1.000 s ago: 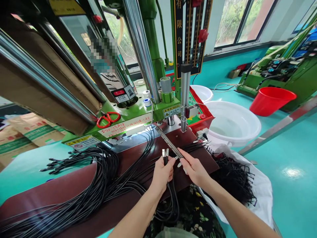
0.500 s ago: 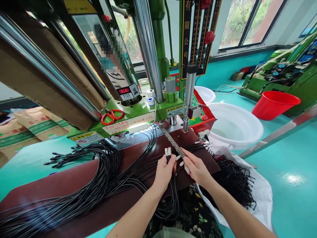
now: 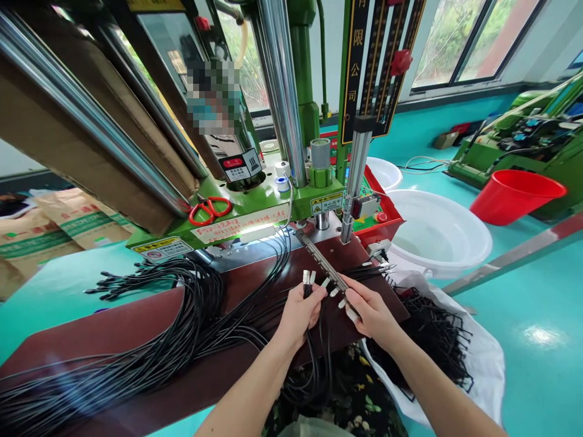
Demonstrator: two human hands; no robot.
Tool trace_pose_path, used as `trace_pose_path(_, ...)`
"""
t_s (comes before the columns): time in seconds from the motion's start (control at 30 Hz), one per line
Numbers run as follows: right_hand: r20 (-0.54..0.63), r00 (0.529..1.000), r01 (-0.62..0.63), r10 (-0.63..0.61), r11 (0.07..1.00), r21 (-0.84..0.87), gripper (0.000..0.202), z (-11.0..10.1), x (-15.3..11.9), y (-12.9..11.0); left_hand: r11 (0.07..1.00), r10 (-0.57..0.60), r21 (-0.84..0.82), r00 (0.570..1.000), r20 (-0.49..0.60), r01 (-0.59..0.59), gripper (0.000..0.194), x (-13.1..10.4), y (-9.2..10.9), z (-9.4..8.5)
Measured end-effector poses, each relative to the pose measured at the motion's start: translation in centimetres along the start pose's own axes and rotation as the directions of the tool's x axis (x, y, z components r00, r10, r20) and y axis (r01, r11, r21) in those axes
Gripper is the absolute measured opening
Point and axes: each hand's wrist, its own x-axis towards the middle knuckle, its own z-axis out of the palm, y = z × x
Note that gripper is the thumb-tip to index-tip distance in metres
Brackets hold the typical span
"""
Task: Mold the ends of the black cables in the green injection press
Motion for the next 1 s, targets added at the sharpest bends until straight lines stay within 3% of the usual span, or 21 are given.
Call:
trace_pose_path(0.43,0.063,0.997,0.041,-0.041,0.999,-0.01,0.061,0.2,-0.4,-0.5,0.995,-0.044,-0.083,0.998,0.047,0.048,0.037,-0.1,0.3,-0.5)
trace_pose_path(0.57,0.088,0.988,0.139,-0.127,0.981,-0.137,0.053,-0.2,0.1,0.3,0.999,-0.003,-0.046,1.0,-0.011,0.002,0.038,0.1,-0.3,-0.7)
trace_pose_path(0.67,0.12,0.982,0.17,-0.148,0.964,-0.203,0.051,-0.4,0.3,0.6,0.998,0.062,0.026,0.997,-0.043,-0.061,0.036,0.2,-0.7,-0.9)
trace_pose_path(0.83,0.082,0.988,0.14,-0.133,0.986,-0.09,0.052,-0.4,0.5,0.4,0.949,0.303,0.138,0.943,-0.138,-0.285,0.037,0.0,-0.2,-1.3)
trace_pose_path(0.93,0.075,0.994,0.079,-0.075,0.996,-0.048,0.058,-0.3,0.5,0.0,0.966,0.255,0.004,0.945,-0.204,-0.259,0.035,-0.1,0.1,-1.6)
trace_pose_path(1.0,0.072,0.996,0.051,-0.05,0.998,-0.024,0.058,-0.1,0.4,-0.3,0.98,0.174,-0.068,0.971,-0.163,-0.187,0.032,-0.1,0.2,-1.6)
